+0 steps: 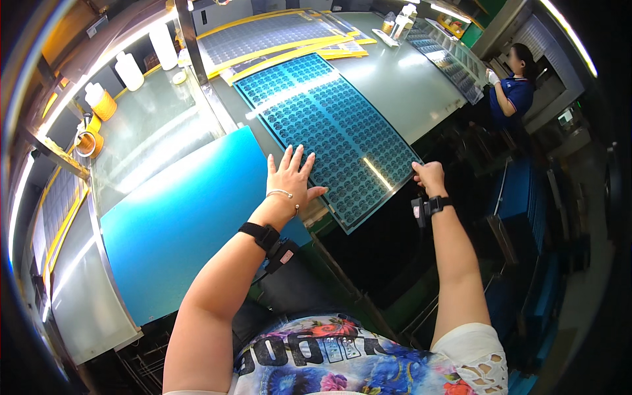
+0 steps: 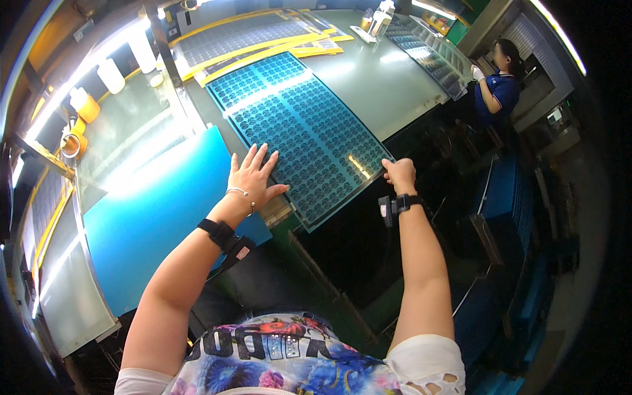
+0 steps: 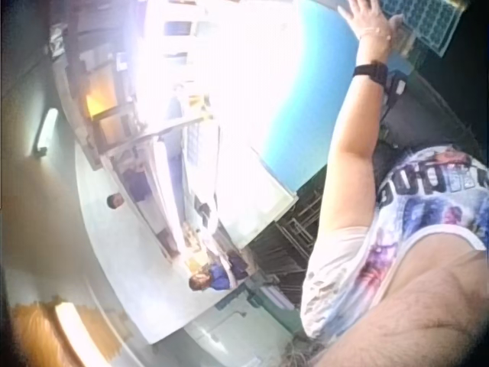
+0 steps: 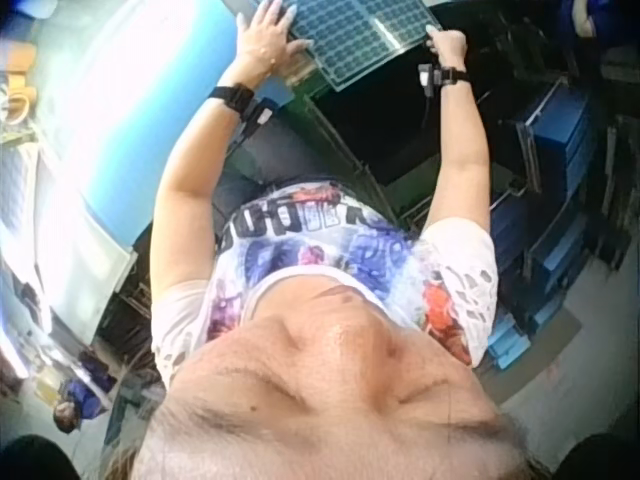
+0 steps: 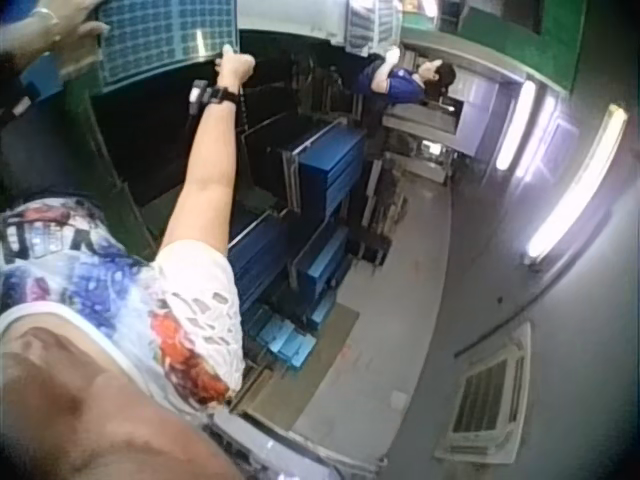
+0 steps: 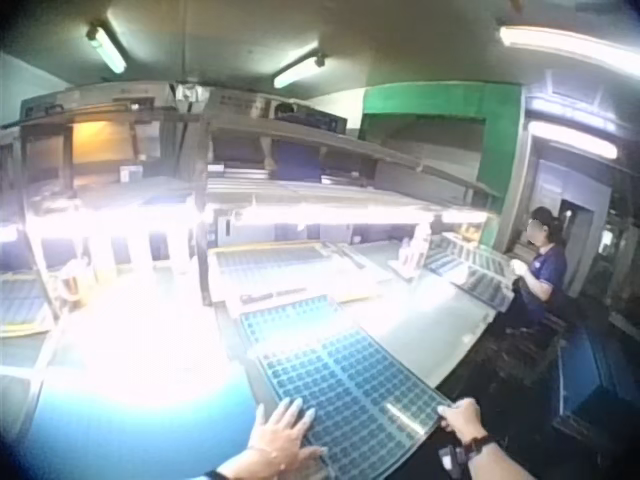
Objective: Inspecting and sorting metal panels at a fabrication station.
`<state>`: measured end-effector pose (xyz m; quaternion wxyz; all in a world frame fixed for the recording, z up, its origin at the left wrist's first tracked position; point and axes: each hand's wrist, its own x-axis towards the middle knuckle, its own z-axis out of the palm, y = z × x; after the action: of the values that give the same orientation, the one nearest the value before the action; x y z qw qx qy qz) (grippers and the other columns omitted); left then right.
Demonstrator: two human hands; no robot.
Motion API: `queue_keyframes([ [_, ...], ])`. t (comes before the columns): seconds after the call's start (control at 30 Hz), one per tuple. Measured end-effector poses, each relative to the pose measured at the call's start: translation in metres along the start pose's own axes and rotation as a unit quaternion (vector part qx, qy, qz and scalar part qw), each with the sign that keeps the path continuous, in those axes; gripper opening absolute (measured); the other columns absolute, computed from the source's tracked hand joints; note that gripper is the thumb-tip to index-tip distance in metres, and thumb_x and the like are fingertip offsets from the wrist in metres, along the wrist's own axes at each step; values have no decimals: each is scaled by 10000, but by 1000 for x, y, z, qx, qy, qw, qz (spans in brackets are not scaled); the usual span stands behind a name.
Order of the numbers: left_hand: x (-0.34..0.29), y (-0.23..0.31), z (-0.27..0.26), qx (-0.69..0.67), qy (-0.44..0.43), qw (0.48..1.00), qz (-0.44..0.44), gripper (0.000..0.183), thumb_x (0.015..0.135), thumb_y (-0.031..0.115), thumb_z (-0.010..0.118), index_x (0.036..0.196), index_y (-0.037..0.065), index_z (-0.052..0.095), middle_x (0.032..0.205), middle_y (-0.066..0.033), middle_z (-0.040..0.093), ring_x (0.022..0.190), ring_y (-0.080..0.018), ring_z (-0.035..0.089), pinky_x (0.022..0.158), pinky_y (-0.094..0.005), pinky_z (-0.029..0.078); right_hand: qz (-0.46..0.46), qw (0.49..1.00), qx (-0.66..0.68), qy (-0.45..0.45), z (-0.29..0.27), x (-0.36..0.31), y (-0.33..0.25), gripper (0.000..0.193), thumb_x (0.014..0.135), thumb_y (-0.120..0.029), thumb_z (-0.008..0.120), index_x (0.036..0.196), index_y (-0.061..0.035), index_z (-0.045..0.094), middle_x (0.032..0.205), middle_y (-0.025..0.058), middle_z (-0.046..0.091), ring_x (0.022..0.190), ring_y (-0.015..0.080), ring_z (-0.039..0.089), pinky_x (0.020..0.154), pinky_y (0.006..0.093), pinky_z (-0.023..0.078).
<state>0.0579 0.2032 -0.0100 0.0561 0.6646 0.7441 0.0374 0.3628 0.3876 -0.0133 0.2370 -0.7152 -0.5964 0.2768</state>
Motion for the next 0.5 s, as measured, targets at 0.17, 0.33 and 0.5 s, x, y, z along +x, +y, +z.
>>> queue_keyframes([
  [0.17,1,7,-3,4,-12,1000,-5,786,808,657,402,1416,187,239,1477,-80,178,1370,-267,130,1079,-531,125,-27,958,-283,-23,-7,-8,-43,329,752,-280,674,865,26,636,803,167,660,765,302,645,719,382,502],
  [0.33,2,9,-3,-2,-23,1000,-3,790,812,661,383,1419,181,228,1480,-84,169,1372,-271,118,1076,-536,123,-342,825,-441,87,-2,-63,-60,328,704,-339,705,848,-57,622,940,126,575,958,333,521,782,416,449],
  [0.5,-1,4,-1,7,-13,1000,-15,786,819,652,377,1419,167,226,1480,-87,170,1372,-269,118,1074,-531,130,-526,786,-258,-196,16,-162,-68,503,700,-241,705,1081,41,536,1194,272,488,1128,413,469,962,415,393],
])
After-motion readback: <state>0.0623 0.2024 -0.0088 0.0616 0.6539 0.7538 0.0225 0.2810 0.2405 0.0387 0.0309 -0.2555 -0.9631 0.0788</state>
